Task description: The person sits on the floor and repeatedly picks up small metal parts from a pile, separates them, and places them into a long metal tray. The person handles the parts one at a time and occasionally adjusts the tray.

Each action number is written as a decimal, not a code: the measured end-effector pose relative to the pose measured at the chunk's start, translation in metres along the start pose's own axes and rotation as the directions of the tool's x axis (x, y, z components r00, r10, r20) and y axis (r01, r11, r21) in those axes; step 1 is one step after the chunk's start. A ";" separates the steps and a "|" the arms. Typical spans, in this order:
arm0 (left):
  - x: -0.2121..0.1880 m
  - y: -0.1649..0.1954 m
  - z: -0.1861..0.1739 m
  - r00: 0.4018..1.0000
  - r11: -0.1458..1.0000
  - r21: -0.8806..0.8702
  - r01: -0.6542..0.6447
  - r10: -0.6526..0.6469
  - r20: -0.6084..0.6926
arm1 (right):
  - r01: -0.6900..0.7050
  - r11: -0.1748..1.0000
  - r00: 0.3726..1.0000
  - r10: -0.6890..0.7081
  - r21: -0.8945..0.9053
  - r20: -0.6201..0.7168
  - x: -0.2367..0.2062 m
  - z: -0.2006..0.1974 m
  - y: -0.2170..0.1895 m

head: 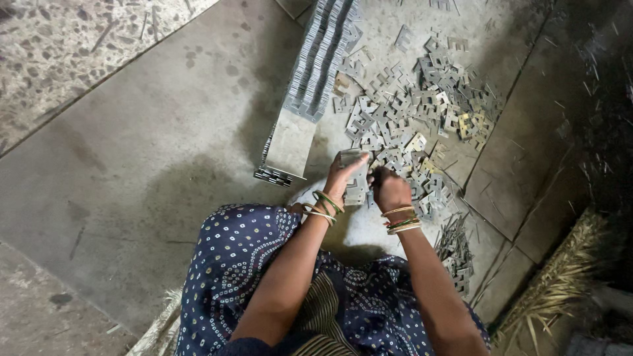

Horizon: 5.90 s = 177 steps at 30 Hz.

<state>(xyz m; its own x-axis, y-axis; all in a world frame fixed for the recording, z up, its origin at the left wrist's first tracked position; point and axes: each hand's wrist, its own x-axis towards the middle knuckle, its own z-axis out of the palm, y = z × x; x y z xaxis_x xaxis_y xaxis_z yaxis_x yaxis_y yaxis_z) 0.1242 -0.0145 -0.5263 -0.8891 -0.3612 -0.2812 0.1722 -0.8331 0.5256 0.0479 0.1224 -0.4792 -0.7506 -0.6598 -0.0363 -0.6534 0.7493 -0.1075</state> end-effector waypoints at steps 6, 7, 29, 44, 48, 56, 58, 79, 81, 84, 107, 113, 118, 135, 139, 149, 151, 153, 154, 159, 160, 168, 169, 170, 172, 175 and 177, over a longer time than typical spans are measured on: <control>0.001 -0.001 0.002 0.994 0.997 0.065 0.052 -0.045 -0.103 | 0.010 0.972 0.956 0.059 0.235 -0.286 -0.013 -0.051 -0.013; 0.001 -0.001 0.002 0.996 0.998 0.052 0.041 -0.037 -0.082 | 0.186 0.966 0.909 -0.100 0.178 -0.404 -0.018 -0.060 -0.016; -0.008 0.006 0.007 0.999 0.997 0.078 -0.003 0.007 -0.046 | -0.175 0.809 0.929 0.324 0.561 -0.178 -0.005 -0.025 0.000; -0.003 -0.006 -0.002 0.990 0.995 -0.017 0.100 -0.097 0.100 | -0.061 0.946 0.884 0.200 0.319 -0.422 -0.068 -0.046 0.062; -0.001 -0.007 -0.003 0.994 0.997 0.075 0.033 -0.041 0.097 | -0.375 0.857 0.856 0.467 0.353 -0.222 -0.097 -0.017 0.113; -0.008 0.006 0.001 0.999 0.988 0.156 0.024 -0.027 0.018 | -0.075 0.996 0.975 0.084 0.051 -0.204 -0.090 -0.017 0.102; -0.011 0.009 0.003 0.998 0.986 0.158 0.059 -0.057 -0.016 | -0.156 0.984 0.968 0.170 0.088 -0.186 -0.081 -0.016 0.101; -0.004 0.007 0.004 0.997 0.995 0.066 0.077 -0.076 -0.011 | -0.578 0.598 0.702 0.711 0.555 -0.035 -0.043 -0.016 0.165; -0.005 0.008 0.005 0.995 0.995 0.024 0.095 -0.095 -0.013 | -0.464 0.384 0.652 0.758 0.798 0.014 -0.047 -0.018 0.174; -0.006 0.008 0.006 0.996 0.980 0.190 -0.056 0.068 -0.055 | -0.549 0.674 0.527 0.738 0.495 -0.421 -0.062 -0.018 0.177; -0.003 -0.008 -0.002 0.995 0.979 0.179 -0.094 0.099 -0.023 | -0.258 0.291 0.866 0.493 0.921 0.087 -0.055 -0.029 0.020; -0.005 -0.013 -0.006 0.996 0.995 0.097 -0.016 0.007 0.085 | -0.102 0.344 0.959 0.285 0.934 0.000 -0.051 -0.034 0.017; -0.008 -0.010 -0.006 0.993 0.994 0.100 0.044 -0.054 0.101 | 0.068 0.958 0.944 0.029 0.279 -0.330 -0.056 0.016 -0.017; -0.009 -0.002 0.002 0.998 0.977 0.206 0.057 -0.064 0.029 | 0.274 0.896 0.865 -0.071 0.349 -0.496 -0.057 -0.079 -0.035; -0.013 0.001 -0.001 0.986 0.968 0.208 0.138 -0.154 0.063 | 0.431 0.866 0.831 -0.271 0.253 -0.487 -0.043 -0.085 -0.040; -0.016 0.000 -0.001 0.983 0.973 0.169 0.156 -0.171 0.074 | 0.363 0.887 0.919 -0.391 -0.285 -0.047 -0.058 0.022 0.010; -0.016 0.002 -0.002 0.990 0.978 0.173 0.117 -0.130 0.062 | 0.402 0.848 0.908 -0.417 -0.346 0.032 -0.058 0.023 0.007; -0.015 0.002 -0.001 0.993 0.987 0.123 0.106 -0.110 0.031 | 0.329 0.924 0.939 -0.297 -0.195 0.173 -0.058 0.010 0.006; -0.014 0.002 -0.002 0.994 0.986 0.133 0.099 -0.103 0.023 | 0.313 0.926 0.944 -0.278 -0.211 0.180 -0.057 0.002 0.006; -0.010 -0.002 0.000 0.998 0.987 0.145 0.064 -0.066 0.004 | 0.324 0.924 0.945 -0.309 -0.204 0.104 -0.062 -0.027 0.008; -0.010 -0.002 0.000 0.998 0.988 0.142 0.060 -0.063 0.015 | 0.340 0.923 0.940 -0.330 -0.182 0.087 -0.061 -0.027 0.008; -0.010 0.002 -0.002 0.990 0.987 0.108 0.121 -0.113 -0.080 | 0.073 0.979 0.997 -0.077 0.190 0.014 -0.047 -0.019 0.022; -0.008 0.002 -0.001 0.994 0.983 0.167 0.080 -0.066 -0.084 | -0.003 0.942 1.000 -0.007 0.334 0.030 -0.044 -0.029 0.026; -0.007 0.001 -0.001 0.996 0.973 0.226 0.043 -0.024 -0.085 | -0.085 0.879 0.996 0.065 0.468 0.059 -0.042 -0.042 0.029; -0.005 -0.001 -0.001 0.997 0.960 0.281 0.012 0.009 -0.073 | -0.177 0.752 0.984 0.117 0.635 0.135 -0.036 -0.072 0.026; -0.006 -0.006 -0.003 0.999 0.965 0.256 0.051 -0.047 -0.023 | -0.102 0.788 0.978 -0.033 0.608 0.208 -0.024 -0.125 0.003; -0.008 -0.007 -0.006 0.992 0.971 0.215 0.103 -0.116 0.045 | 0.158 0.928 0.933 -0.253 0.339 0.257 -0.016 -0.148 -0.028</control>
<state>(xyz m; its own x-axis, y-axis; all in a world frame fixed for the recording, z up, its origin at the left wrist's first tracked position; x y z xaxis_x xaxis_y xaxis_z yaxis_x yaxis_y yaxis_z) 0.1322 -0.0079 -0.5327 -0.9211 -0.2434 -0.3040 -0.0161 -0.7562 0.6542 0.0640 0.1206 -0.3287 -0.5098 -0.8193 -0.2624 -0.6912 0.5717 -0.4421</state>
